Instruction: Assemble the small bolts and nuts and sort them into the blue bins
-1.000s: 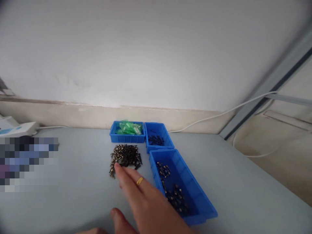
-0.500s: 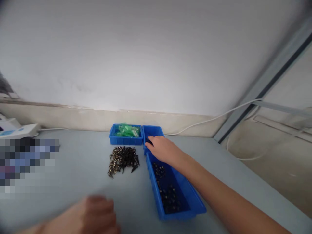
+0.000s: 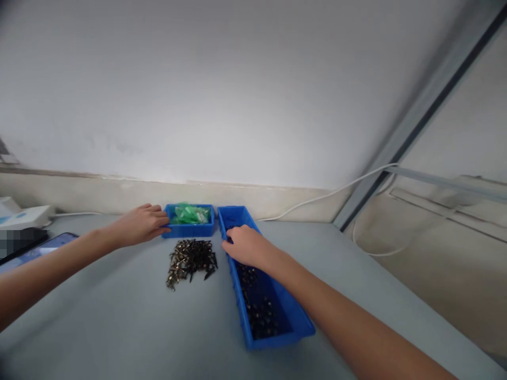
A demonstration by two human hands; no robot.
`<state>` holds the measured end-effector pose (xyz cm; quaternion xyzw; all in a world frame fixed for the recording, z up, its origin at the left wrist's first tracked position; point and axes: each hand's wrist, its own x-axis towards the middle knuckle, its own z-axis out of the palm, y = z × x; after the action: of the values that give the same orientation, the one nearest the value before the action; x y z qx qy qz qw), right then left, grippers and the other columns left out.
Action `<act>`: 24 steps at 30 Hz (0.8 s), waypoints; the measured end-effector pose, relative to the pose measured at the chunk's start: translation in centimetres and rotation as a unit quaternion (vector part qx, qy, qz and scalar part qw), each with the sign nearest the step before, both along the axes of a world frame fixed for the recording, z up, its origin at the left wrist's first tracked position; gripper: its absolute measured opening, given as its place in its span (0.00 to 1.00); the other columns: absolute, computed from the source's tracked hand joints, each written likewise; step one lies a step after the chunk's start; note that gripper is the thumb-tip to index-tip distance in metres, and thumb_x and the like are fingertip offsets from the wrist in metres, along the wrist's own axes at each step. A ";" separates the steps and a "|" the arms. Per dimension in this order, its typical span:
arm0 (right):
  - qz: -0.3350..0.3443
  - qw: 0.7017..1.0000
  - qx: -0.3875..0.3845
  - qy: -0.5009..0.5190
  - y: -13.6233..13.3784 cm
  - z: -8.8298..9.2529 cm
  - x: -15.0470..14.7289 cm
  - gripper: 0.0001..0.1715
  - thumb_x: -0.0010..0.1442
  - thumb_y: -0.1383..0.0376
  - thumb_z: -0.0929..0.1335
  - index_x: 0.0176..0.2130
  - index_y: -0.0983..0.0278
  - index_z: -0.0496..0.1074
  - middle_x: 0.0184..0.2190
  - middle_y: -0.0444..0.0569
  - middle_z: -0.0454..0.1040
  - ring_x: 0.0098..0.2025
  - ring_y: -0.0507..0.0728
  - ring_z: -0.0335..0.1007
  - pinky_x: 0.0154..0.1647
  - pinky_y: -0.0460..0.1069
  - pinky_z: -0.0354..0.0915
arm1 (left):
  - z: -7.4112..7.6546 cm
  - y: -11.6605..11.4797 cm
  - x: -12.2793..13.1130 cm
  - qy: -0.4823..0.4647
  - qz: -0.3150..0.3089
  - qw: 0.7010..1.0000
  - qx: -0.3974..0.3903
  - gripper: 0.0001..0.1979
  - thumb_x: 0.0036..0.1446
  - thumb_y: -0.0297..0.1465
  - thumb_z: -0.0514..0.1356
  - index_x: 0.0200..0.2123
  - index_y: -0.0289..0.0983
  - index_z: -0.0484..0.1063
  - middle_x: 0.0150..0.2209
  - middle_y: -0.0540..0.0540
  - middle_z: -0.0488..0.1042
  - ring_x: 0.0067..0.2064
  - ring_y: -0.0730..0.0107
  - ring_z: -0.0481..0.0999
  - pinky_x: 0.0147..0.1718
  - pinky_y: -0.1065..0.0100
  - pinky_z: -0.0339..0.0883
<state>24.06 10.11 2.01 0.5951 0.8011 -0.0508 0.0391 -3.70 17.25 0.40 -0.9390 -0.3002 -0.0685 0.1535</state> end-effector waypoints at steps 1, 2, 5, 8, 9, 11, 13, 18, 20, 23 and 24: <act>0.010 1.000 -0.006 0.006 0.0 0.1 0.1 0.14 0.65 0.60 0.65 0.47 0.65 0.68 0.46 0.51 0.70 0.42 0.57 0.70 0.42 0.56 0.68 | 0.0 -0.3 -0.7 0.002 0.003 1.000 0.002 0.14 0.64 0.35 0.53 0.28 0.35 0.69 0.28 0.47 0.71 0.36 0.64 0.70 0.38 0.64 0.63; 0.018 1.000 -0.011 0.012 0.0 0.2 0.3 0.13 0.65 0.60 0.64 0.46 0.65 0.69 0.44 0.50 0.71 0.41 0.56 0.70 0.42 0.55 0.68 | 0.0 -0.5 -1.4 0.003 0.006 1.000 0.002 0.15 0.64 0.36 0.52 0.28 0.36 0.69 0.28 0.46 0.71 0.35 0.64 0.70 0.37 0.64 0.62; 0.034 0.999 -0.015 0.033 0.0 0.4 0.3 0.13 0.66 0.61 0.62 0.39 0.66 0.72 0.38 0.50 0.74 0.39 0.55 0.71 0.41 0.54 0.66 | 0.0 -1.2 -3.3 -0.003 0.021 1.000 0.004 0.17 0.65 0.37 0.49 0.28 0.37 0.70 0.28 0.46 0.72 0.34 0.63 0.70 0.35 0.64 0.61; 0.044 0.998 -0.009 0.049 -0.2 0.6 0.0 0.16 0.65 0.65 0.59 0.32 0.66 0.73 0.34 0.52 0.75 0.37 0.56 0.71 0.38 0.50 0.63 | -0.1 -1.8 -4.6 -0.015 0.035 0.999 0.006 0.20 0.66 0.39 0.46 0.28 0.38 0.70 0.28 0.46 0.72 0.33 0.62 0.70 0.35 0.64 0.61; 0.046 0.998 -0.009 0.052 -0.3 0.6 -0.1 0.17 0.64 0.65 0.59 0.31 0.65 0.73 0.32 0.52 0.75 0.35 0.56 0.71 0.36 0.49 0.62 | -0.1 -2.1 -4.9 -0.019 0.038 0.999 0.006 0.20 0.66 0.39 0.46 0.28 0.38 0.70 0.27 0.46 0.72 0.33 0.62 0.70 0.35 0.64 0.61; 0.049 0.997 -0.010 0.056 -0.5 0.8 -0.3 0.17 0.62 0.65 0.59 0.29 0.65 0.73 0.30 0.51 0.75 0.32 0.56 0.70 0.32 0.48 0.60 | -0.2 -2.7 -5.1 -0.026 0.042 0.999 0.008 0.21 0.65 0.40 0.46 0.26 0.38 0.70 0.26 0.46 0.71 0.32 0.63 0.70 0.35 0.64 0.61; 0.052 0.997 -0.012 0.057 -0.6 0.9 -0.3 0.16 0.61 0.65 0.59 0.27 0.64 0.72 0.27 0.50 0.74 0.29 0.56 0.69 0.29 0.48 0.58 | -0.4 -3.5 -5.2 -0.030 0.046 0.998 0.010 0.21 0.65 0.40 0.47 0.25 0.38 0.69 0.26 0.46 0.70 0.31 0.63 0.70 0.35 0.64 0.62; 0.055 0.997 -0.018 0.056 -0.7 1.3 -0.4 0.16 0.60 0.65 0.59 0.26 0.64 0.71 0.25 0.49 0.72 0.27 0.55 0.67 0.26 0.47 0.56 | -1.0 -5.6 -4.7 -0.029 0.062 0.998 0.017 0.18 0.64 0.37 0.48 0.25 0.37 0.68 0.25 0.46 0.70 0.30 0.61 0.71 0.34 0.62 0.62; 0.057 0.996 -0.025 0.057 -0.8 1.4 -0.5 0.15 0.59 0.66 0.60 0.26 0.64 0.71 0.24 0.48 0.72 0.26 0.55 0.66 0.26 0.47 0.55 | -1.2 -6.5 -4.3 -0.024 0.068 0.997 0.019 0.17 0.64 0.35 0.49 0.25 0.37 0.67 0.24 0.47 0.69 0.29 0.61 0.71 0.32 0.62 0.62; 0.062 0.996 -0.033 0.058 -0.9 1.6 -0.6 0.14 0.58 0.67 0.60 0.26 0.64 0.70 0.25 0.48 0.73 0.26 0.54 0.67 0.26 0.46 0.56 | -1.3 -7.6 -3.6 -0.017 0.077 0.997 0.026 0.16 0.64 0.34 0.48 0.25 0.37 0.65 0.24 0.47 0.69 0.29 0.61 0.71 0.31 0.62 0.62; 0.063 0.996 -0.033 0.057 -0.9 1.5 -0.7 0.14 0.59 0.67 0.60 0.26 0.64 0.70 0.26 0.48 0.73 0.27 0.55 0.67 0.26 0.46 0.57 | -1.3 -7.8 -3.4 -0.016 0.079 0.996 0.029 0.16 0.64 0.34 0.48 0.25 0.37 0.65 0.24 0.47 0.69 0.29 0.61 0.71 0.31 0.61 0.62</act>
<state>23.38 9.16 3.55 0.5381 0.8357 -0.1091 0.0160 -7.06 9.41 -0.87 -0.9061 -0.3740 -0.0800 0.1809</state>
